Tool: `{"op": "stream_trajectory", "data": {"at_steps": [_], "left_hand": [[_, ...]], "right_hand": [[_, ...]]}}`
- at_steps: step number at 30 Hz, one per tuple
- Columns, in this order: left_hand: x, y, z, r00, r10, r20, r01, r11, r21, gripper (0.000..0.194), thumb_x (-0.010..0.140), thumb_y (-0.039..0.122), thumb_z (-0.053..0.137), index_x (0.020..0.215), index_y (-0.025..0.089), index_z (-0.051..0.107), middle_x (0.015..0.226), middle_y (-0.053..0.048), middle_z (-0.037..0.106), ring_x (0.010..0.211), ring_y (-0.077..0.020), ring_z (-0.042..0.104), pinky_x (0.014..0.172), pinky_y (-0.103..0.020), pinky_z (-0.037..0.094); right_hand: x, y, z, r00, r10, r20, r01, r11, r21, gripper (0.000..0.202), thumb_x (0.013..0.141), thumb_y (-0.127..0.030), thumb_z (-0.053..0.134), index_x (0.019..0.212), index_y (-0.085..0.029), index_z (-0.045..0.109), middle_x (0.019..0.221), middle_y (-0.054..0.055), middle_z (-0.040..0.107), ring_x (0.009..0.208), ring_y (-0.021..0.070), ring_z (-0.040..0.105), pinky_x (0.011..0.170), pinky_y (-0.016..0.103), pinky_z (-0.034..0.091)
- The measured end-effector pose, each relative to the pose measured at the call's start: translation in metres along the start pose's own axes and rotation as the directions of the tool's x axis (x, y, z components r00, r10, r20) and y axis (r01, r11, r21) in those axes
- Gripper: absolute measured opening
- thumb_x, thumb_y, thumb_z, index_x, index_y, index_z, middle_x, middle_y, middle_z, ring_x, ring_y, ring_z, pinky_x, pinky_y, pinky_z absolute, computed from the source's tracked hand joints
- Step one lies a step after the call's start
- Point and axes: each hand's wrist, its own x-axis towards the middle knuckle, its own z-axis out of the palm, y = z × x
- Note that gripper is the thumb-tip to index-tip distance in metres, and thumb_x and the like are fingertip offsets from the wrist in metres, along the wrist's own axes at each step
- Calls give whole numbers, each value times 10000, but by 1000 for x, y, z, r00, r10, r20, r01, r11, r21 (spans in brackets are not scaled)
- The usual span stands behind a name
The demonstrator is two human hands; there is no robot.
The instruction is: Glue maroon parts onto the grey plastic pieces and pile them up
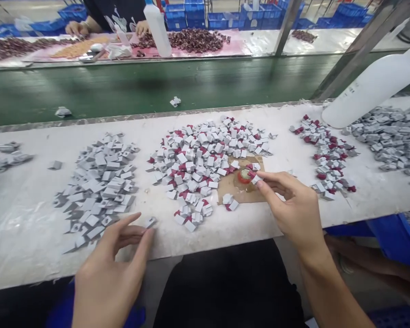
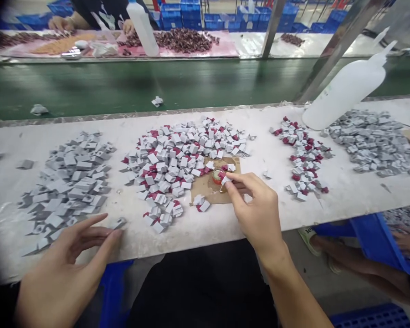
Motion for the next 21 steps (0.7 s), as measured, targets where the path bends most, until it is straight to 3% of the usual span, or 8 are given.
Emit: {"op": "stream_trajectory", "data": {"at_steps": [3, 8, 15, 21], "left_hand": [[2, 12, -4, 998, -56, -36, 57, 998, 18, 420, 1012, 568, 736, 1335, 302, 765, 982, -29, 815, 911, -296, 820, 735, -382, 632], [7, 20, -10, 1000, 13, 6, -13, 995, 98, 315, 1025, 552, 646, 994, 282, 806, 879, -23, 740, 729, -241, 688, 739, -394, 575], [9, 5, -6, 987, -21, 157, 26, 999, -26, 336, 978, 602, 766, 1050, 273, 756, 1034, -39, 767, 829, -234, 727, 701, -337, 594], [10, 2, 0, 986, -14, 164, 27, 997, -75, 379, 956, 649, 794, 1007, 277, 745, 982, -31, 794, 842, -245, 746, 739, -338, 621]], "right_hand": [[-6, 2, -3, 999, 4, -33, -5, 1000, -29, 150, 1045, -347, 832, 1157, -282, 910, 1133, 63, 903, 990, 279, 878, 893, 440, 768], [-13, 7, -7, 998, 26, -61, -27, 999, -21, 135, 1022, -360, 861, 1135, -312, 919, 1098, 44, 902, 954, 260, 882, 872, 403, 778], [-10, 4, -4, 999, 27, -44, -27, 1000, -1, 151, 1040, -338, 846, 1165, -287, 915, 1123, 61, 899, 1006, 273, 879, 907, 431, 772], [-4, 2, 1, 999, 3, -46, -3, 1000, -6, 164, 1052, -332, 828, 1175, -263, 913, 1132, 73, 899, 970, 282, 879, 936, 482, 767]]}}
